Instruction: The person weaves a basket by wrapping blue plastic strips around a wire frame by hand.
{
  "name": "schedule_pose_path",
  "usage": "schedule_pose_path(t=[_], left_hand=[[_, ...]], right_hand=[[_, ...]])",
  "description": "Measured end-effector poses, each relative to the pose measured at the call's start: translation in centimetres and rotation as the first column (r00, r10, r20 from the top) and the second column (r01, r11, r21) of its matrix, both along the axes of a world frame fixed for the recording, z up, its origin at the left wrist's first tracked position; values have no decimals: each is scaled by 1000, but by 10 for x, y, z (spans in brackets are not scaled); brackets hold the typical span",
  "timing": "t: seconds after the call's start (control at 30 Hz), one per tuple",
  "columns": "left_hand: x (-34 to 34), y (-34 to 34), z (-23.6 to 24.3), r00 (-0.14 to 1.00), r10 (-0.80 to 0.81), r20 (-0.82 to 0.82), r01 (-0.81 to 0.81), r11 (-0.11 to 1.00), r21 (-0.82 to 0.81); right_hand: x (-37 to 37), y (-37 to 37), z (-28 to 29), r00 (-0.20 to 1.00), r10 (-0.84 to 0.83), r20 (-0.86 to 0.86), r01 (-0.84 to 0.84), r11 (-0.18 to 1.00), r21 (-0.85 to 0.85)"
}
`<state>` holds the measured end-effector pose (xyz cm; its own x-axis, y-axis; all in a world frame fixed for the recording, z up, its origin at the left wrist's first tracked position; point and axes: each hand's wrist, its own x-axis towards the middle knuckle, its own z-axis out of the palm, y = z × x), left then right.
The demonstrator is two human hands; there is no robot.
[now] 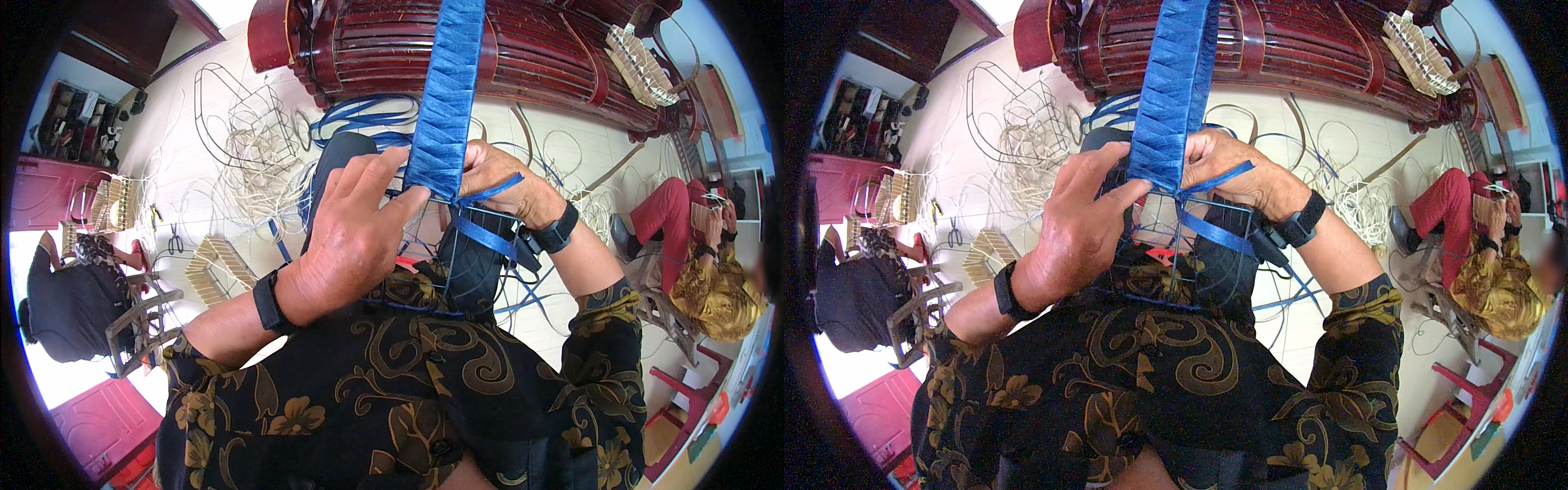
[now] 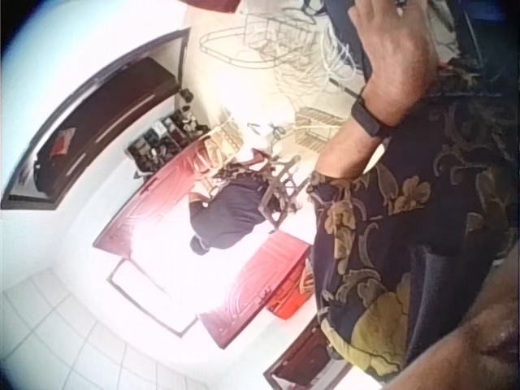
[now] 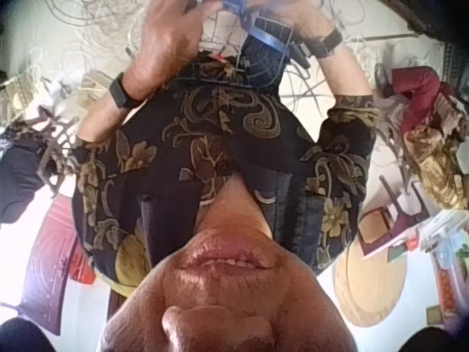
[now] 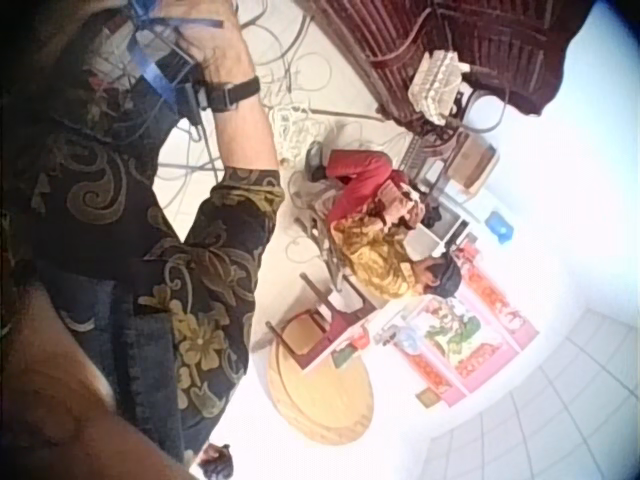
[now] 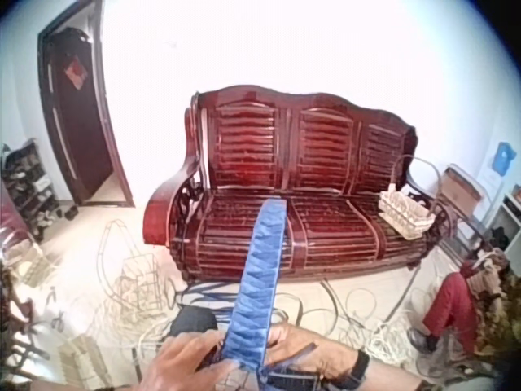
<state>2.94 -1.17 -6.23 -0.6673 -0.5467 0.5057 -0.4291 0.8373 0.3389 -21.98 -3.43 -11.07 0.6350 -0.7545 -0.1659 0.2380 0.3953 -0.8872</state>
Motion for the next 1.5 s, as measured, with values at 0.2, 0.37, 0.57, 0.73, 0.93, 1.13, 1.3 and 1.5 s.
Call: schedule_pose_path(t=[0.2,0.37,0.57,0.73,0.93,1.13,1.3,1.5], left_hand=[[-2,4,4,999,21,-24,-19,997,78],[-3,7,10,996,67,-55,-55,977,208],[-4,6,14,998,56,-22,-51,981,186],[-8,1,12,999,11,-42,-6,992,127],[-10,-9,9,999,-30,21,28,995,93],[-19,-5,8,998,29,50,-28,999,-18],[-20,-4,4,999,18,38,-16,997,-70],[-20,0,3,998,38,43,-36,998,-61]], right_hand=[[0,1,2,984,64,165,-91,984,156],[-1,2,-7,990,59,128,-78,987,143],[-3,-2,-11,970,144,198,-183,964,195],[3,1,2,986,99,136,-121,979,164],[-3,-2,-6,994,93,51,-100,983,153],[-6,0,-7,992,82,98,-95,987,129],[-2,-8,-30,987,154,42,-158,982,108],[4,-6,-21,974,172,150,-187,978,96]])
